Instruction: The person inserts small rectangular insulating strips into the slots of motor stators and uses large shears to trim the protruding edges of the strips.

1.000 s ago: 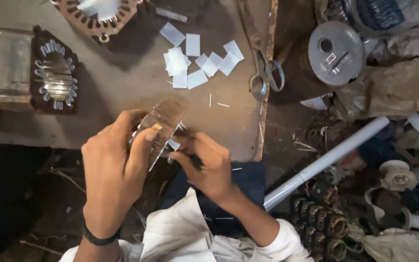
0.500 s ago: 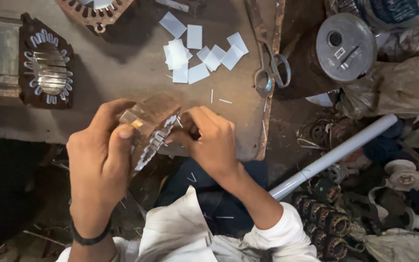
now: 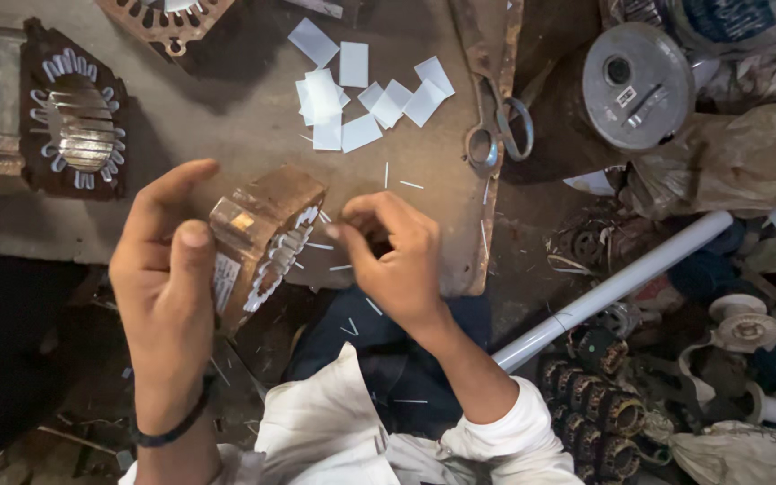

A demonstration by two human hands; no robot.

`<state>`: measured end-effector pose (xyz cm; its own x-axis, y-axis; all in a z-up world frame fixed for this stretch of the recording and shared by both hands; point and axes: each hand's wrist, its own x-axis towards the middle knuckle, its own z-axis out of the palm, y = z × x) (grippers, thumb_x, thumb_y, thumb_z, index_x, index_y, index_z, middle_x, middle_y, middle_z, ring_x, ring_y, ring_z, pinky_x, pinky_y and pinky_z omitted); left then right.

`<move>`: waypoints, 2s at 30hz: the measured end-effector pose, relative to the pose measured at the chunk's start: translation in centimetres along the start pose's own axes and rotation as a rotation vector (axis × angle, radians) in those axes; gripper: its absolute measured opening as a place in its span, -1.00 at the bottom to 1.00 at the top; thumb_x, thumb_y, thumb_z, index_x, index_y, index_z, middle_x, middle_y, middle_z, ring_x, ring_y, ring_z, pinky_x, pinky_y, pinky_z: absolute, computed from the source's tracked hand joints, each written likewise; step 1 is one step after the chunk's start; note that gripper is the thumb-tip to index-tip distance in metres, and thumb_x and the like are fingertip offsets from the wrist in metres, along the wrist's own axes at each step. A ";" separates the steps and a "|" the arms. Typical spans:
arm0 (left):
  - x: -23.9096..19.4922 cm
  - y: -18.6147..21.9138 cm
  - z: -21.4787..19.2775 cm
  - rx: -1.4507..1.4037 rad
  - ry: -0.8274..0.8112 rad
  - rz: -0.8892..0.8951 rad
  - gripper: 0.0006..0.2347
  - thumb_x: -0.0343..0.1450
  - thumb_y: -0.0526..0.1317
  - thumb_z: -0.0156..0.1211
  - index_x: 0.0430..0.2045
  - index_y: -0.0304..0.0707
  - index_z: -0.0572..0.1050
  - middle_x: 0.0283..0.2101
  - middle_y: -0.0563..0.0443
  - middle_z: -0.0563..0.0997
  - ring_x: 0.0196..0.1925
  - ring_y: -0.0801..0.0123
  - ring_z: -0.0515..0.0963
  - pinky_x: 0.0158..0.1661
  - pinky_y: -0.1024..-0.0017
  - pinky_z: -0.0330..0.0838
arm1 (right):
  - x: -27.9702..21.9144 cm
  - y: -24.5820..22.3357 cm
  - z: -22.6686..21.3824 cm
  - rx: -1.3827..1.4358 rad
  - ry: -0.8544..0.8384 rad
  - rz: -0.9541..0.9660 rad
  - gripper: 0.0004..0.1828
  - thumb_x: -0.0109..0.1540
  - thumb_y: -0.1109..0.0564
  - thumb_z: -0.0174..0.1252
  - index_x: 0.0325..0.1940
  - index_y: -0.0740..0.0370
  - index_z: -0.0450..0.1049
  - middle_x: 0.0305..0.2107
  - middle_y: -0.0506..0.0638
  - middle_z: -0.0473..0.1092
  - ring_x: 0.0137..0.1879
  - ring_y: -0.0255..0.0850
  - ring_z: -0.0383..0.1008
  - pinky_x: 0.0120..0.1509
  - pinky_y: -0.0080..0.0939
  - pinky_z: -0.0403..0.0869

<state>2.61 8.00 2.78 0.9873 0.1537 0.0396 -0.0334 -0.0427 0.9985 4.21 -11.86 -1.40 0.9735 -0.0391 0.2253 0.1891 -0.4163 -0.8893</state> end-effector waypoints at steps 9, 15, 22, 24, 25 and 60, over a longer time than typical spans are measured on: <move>-0.6 0.3 2.1 0.071 0.203 0.072 -0.77 0.59 -0.32 0.23 0.11 -0.44 0.43 0.05 0.06 0.56 -0.35 0.70 0.51 -0.42 0.73 0.25 | 0.1 0.1 -0.4 0.014 0.048 0.025 -0.88 0.23 0.23 0.35 -0.21 0.27 0.54 -0.39 -0.04 0.53 -0.31 -0.34 0.55 -0.21 -0.36 0.49; -0.4 1.5 3.0 -0.031 0.311 -0.073 -0.75 0.48 -0.35 0.23 0.02 -0.40 0.42 -0.20 0.09 0.57 -0.51 0.68 0.46 -0.52 0.73 0.19 | 0.2 -0.3 -0.4 0.004 0.045 0.042 -0.88 0.22 0.21 0.35 -0.24 0.27 0.55 -0.41 -0.04 0.52 -0.35 -0.32 0.55 -0.26 -0.35 0.47; 0.2 -0.2 3.6 0.027 0.060 0.189 -0.48 0.42 -0.42 0.46 0.22 -0.41 0.29 -0.13 -0.01 0.61 -0.14 0.58 0.59 -0.15 0.66 0.44 | 0.3 -0.2 -0.3 0.008 0.027 0.024 -0.89 0.23 0.22 0.34 -0.25 0.29 0.55 -0.42 -0.02 0.53 -0.35 -0.33 0.55 -0.25 -0.33 0.48; 0.3 -0.6 4.4 0.029 0.088 0.210 -0.53 0.46 -0.43 0.46 0.19 -0.42 0.30 -0.14 -0.03 0.63 -0.14 0.58 0.60 -0.16 0.68 0.47 | 0.3 -0.3 -0.2 0.003 0.034 0.036 -0.89 0.21 0.22 0.35 -0.26 0.30 0.55 -0.43 -0.02 0.53 -0.37 -0.33 0.55 -0.28 -0.33 0.47; 0.3 -0.6 4.5 0.032 0.082 0.217 -0.54 0.46 -0.44 0.46 0.19 -0.43 0.31 -0.13 -0.04 0.63 -0.12 0.57 0.61 -0.13 0.66 0.47 | 0.3 -0.3 -0.2 0.001 0.041 0.044 -0.88 0.21 0.22 0.35 -0.26 0.30 0.55 -0.44 -0.02 0.53 -0.38 -0.32 0.55 -0.29 -0.32 0.47; -0.3 0.3 0.5 0.752 0.329 0.885 -0.80 0.37 -0.40 0.37 -0.17 -0.35 0.55 -0.17 -0.21 0.60 0.01 -0.04 0.57 0.11 0.09 0.44 | 1.9 -2.6 -0.8 -0.053 -0.088 -0.029 -0.89 0.20 0.23 0.33 -0.23 0.28 0.55 -0.42 -0.01 0.53 -0.34 -0.26 0.55 -0.24 -0.27 0.47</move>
<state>2.38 7.44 3.08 0.5776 0.0198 0.8161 -0.4721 -0.8075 0.3537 5.43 -11.58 1.70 0.9757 0.0523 0.2129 0.2126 -0.4635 -0.8602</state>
